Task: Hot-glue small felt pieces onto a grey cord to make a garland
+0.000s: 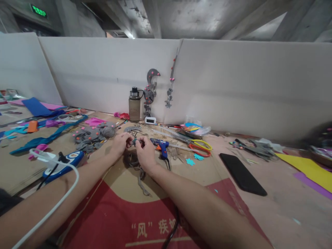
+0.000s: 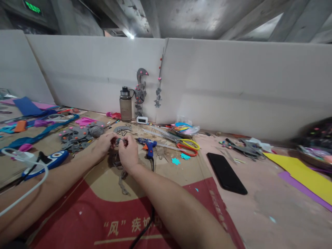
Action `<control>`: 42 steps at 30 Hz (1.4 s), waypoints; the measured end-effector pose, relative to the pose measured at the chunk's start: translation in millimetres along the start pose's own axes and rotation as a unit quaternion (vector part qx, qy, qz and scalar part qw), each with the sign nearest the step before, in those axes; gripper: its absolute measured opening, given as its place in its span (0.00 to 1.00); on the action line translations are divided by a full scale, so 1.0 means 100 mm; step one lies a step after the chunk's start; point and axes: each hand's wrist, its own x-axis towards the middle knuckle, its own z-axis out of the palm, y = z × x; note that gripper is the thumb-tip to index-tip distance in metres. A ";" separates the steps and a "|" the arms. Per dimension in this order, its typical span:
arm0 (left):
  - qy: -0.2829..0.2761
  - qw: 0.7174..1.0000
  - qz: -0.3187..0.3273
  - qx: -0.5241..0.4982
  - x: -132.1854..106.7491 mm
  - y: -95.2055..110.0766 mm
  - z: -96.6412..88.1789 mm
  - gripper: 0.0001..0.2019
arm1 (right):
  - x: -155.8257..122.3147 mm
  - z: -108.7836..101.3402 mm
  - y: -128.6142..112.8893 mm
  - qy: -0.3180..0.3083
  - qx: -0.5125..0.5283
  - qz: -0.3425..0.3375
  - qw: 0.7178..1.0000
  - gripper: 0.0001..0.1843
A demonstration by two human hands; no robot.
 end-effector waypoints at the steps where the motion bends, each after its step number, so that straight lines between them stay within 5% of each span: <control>1: 0.000 1.000 -0.001 0.006 0.00 0.00 0.00 0.16 | 0.00 0.00 0.00 0.000 0.001 0.001 1.000 0.05; 25: 0.000 0.998 0.029 -0.051 0.01 -0.10 0.09 0.14 | 0.05 -0.05 0.03 0.008 0.012 0.044 0.999 0.07; 42: -0.018 0.982 -0.025 -0.188 -0.02 -0.07 0.11 0.13 | 0.05 -0.07 0.06 0.017 0.004 0.033 0.999 0.07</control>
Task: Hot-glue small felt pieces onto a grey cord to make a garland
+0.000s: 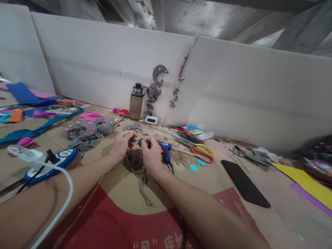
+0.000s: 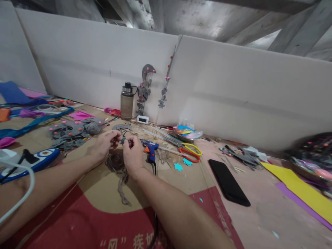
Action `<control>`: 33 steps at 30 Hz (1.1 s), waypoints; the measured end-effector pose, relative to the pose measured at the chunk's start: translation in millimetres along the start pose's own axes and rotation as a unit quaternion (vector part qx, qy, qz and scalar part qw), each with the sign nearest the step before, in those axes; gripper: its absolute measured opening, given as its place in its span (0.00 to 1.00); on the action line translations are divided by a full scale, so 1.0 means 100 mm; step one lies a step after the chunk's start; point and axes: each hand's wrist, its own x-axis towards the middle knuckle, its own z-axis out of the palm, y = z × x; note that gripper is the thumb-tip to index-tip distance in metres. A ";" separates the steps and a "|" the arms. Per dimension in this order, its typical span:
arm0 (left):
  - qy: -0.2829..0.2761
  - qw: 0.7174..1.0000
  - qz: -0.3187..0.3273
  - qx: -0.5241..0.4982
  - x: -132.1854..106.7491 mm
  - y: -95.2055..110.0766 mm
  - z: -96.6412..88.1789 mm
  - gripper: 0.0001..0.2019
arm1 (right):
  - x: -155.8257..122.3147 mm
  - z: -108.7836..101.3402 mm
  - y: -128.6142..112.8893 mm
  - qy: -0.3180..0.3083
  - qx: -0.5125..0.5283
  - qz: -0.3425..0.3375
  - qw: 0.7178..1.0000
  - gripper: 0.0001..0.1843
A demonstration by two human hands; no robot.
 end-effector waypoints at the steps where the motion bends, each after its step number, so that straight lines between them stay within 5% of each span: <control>1: 0.005 1.000 -0.002 0.007 0.00 0.00 0.00 0.15 | 0.00 0.00 0.00 0.000 0.000 0.001 1.000 0.07; 15: 0.028 0.993 0.055 0.105 0.03 -0.04 0.02 0.13 | 0.00 0.01 0.00 0.004 0.000 0.002 1.000 0.06; 23: 0.001 0.998 0.022 0.052 0.03 -0.05 0.03 0.11 | -0.01 -0.01 -0.04 0.005 -0.005 0.002 1.000 0.06; 33: -0.003 0.992 0.021 0.124 0.04 -0.02 0.06 0.11 | -0.03 -0.02 -0.08 -0.002 -0.018 -0.009 1.000 0.06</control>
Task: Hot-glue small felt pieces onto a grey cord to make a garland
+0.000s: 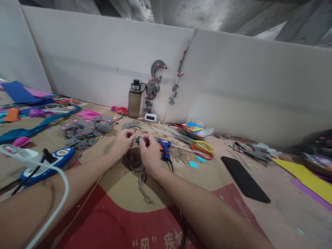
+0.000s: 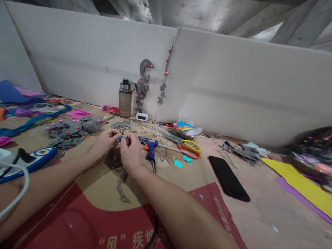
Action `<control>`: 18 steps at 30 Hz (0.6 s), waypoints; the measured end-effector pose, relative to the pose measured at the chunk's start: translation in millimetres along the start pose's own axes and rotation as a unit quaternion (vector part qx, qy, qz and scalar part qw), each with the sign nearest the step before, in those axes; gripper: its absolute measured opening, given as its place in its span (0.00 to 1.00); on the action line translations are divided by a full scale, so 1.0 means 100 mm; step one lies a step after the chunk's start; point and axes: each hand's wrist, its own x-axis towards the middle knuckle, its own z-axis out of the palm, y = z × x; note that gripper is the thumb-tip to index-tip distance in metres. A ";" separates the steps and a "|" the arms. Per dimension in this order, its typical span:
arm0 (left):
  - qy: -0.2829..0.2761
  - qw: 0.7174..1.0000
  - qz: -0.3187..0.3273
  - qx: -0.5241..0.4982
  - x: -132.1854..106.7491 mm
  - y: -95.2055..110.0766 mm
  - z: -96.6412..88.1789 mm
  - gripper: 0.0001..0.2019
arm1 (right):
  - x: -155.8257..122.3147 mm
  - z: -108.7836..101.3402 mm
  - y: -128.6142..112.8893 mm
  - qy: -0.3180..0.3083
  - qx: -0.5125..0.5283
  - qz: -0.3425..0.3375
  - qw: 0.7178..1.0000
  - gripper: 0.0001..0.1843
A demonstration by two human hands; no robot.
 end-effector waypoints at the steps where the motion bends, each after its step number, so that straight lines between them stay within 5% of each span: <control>1: 0.001 1.000 0.002 0.002 0.00 0.00 0.00 0.11 | 0.00 0.00 0.00 -0.001 0.001 0.000 1.000 0.06; 13: 0.054 0.997 0.051 0.018 0.02 -0.08 -0.03 0.13 | 0.00 0.00 0.01 0.003 -0.006 -0.012 1.000 0.05; 18: 0.034 0.998 0.046 -0.005 0.04 -0.11 -0.04 0.08 | -0.01 0.00 0.02 0.002 -0.008 -0.016 1.000 0.06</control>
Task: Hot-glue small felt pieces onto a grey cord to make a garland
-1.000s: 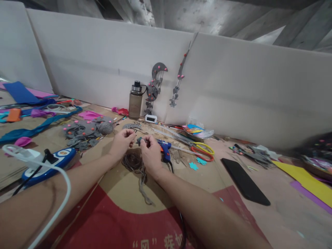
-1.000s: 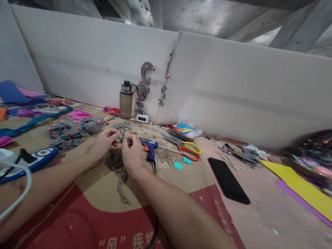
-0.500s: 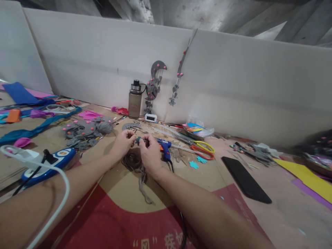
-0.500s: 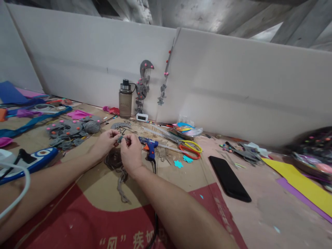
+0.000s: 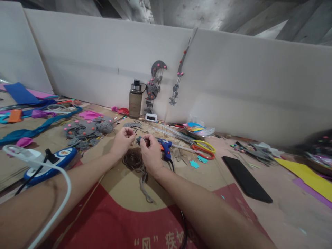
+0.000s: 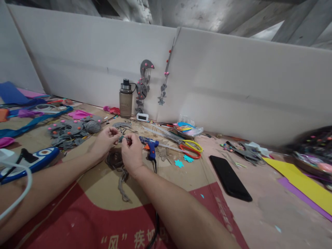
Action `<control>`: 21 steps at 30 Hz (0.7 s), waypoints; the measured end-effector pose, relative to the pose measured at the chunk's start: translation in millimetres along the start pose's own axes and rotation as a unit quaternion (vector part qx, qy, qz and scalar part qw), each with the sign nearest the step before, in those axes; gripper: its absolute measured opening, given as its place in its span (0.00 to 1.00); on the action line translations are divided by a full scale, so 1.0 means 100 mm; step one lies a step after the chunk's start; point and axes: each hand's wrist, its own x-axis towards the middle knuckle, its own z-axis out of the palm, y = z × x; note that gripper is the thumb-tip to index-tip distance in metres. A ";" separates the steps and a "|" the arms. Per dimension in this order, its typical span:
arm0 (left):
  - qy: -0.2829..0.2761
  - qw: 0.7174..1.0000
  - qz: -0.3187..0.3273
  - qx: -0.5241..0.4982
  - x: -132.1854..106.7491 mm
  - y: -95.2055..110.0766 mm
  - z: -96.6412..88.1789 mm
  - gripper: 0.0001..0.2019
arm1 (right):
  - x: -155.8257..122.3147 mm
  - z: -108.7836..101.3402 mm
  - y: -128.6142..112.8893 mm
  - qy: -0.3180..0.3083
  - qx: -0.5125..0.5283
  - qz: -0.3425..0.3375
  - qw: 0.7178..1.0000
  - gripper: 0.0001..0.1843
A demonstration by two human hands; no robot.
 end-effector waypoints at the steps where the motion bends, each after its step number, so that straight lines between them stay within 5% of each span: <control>1: -0.002 1.000 0.000 0.006 0.00 0.00 0.00 0.09 | 0.00 0.00 0.00 -0.001 0.000 0.001 1.000 0.06; 21: -0.034 0.998 -0.008 -0.052 -0.03 0.06 0.07 0.08 | 0.00 0.00 0.00 0.001 0.015 0.005 1.000 0.06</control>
